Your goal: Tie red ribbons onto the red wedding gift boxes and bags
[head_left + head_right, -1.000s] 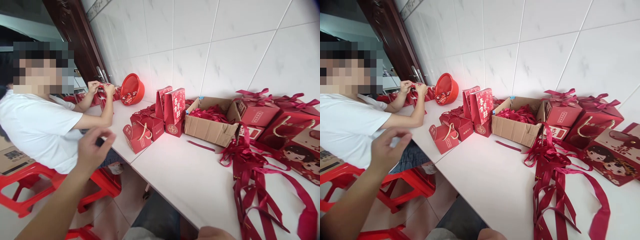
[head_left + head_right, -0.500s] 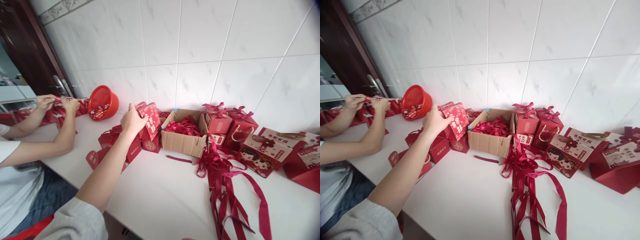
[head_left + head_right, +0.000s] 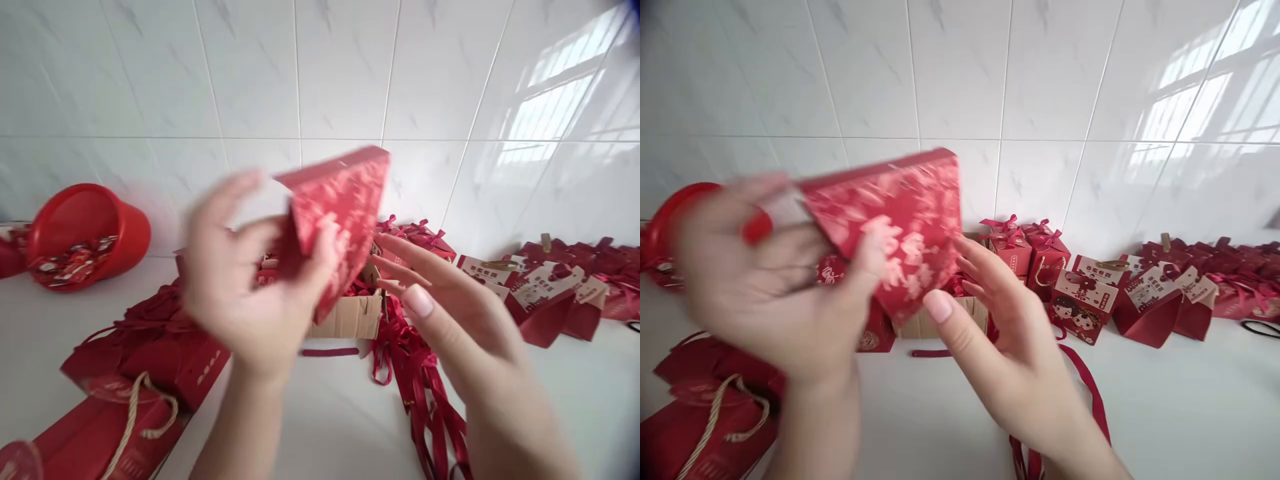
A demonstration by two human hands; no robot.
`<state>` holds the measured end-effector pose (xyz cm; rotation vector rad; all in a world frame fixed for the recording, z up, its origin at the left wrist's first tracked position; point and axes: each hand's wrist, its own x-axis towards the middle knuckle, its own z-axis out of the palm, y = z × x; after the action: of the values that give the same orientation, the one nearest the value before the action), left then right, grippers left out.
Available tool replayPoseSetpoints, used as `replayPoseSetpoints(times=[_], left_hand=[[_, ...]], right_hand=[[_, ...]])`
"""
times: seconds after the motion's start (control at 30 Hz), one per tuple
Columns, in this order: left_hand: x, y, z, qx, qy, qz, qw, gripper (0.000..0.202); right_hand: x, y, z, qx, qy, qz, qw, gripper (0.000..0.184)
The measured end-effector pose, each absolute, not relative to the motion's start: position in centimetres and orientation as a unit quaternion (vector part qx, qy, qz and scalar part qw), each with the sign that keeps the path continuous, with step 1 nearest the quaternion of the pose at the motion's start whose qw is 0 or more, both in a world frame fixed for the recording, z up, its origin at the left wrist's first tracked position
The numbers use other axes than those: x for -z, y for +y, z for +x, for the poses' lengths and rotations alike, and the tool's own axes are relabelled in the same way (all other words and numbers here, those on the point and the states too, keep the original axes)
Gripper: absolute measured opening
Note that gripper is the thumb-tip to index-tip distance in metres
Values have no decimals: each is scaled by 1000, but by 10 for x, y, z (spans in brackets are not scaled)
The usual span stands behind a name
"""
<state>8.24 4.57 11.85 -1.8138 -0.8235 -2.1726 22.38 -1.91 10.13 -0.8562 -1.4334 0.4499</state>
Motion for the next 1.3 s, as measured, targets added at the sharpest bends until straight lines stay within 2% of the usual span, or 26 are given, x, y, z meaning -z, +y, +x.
replayPoseSetpoints(times=[0.07, 0.1, 0.23, 0.3, 0.33, 0.4, 0.5, 0.6, 0.7, 0.77, 0.9, 0.97, 1.07, 1.3], left_hand=[[-105, 58, 110, 746, -209, -627, 79, 42], [-100, 64, 119, 714, -183, -673, 48, 44], [-95, 72, 122, 582, -125, -801, -68, 68], [-99, 69, 109, 517, -102, -840, -134, 78], [-102, 67, 101, 500, -94, -847, -153, 77], [-107, 65, 89, 519, -95, -835, -153, 60], [-114, 69, 77, 637, -161, -746, -113, 31], [-120, 75, 68, 664, -225, -692, -171, 37], [-124, 74, 61, 562, -221, -723, -336, 40], [-124, 70, 60, 536, -197, -721, -391, 39], [-122, 65, 68, 587, -162, -712, -349, 22], [-121, 64, 74, 612, -155, -711, -311, 16], [-118, 62, 78, 640, -147, -698, -283, 18], [-116, 57, 80, 592, -140, -688, -395, 9]], right_hand=[[-95, 0, 215, -236, -603, -366, 669, 50], [-91, 9, 213, -247, -591, -357, 680, 51], [-82, 37, 217, -280, -531, -313, 736, 25], [-82, 42, 225, -297, -498, -305, 756, 19], [-82, 42, 228, -301, -485, -306, 762, 18], [-84, 42, 234, -308, -467, -312, 768, 17], [-84, 38, 237, -328, -448, -320, 767, 18], [-83, 33, 238, -366, -456, -328, 742, 22], [-82, 27, 237, -397, -492, -328, 702, 21], [-82, 23, 237, -374, -518, -316, 701, 19], [-84, 19, 236, -254, -571, -291, 725, 45], [-83, 18, 235, -219, -588, -283, 725, 37], [-82, 16, 235, -195, -588, -276, 734, 21], [-81, 13, 237, -198, -577, -287, 738, 14]])
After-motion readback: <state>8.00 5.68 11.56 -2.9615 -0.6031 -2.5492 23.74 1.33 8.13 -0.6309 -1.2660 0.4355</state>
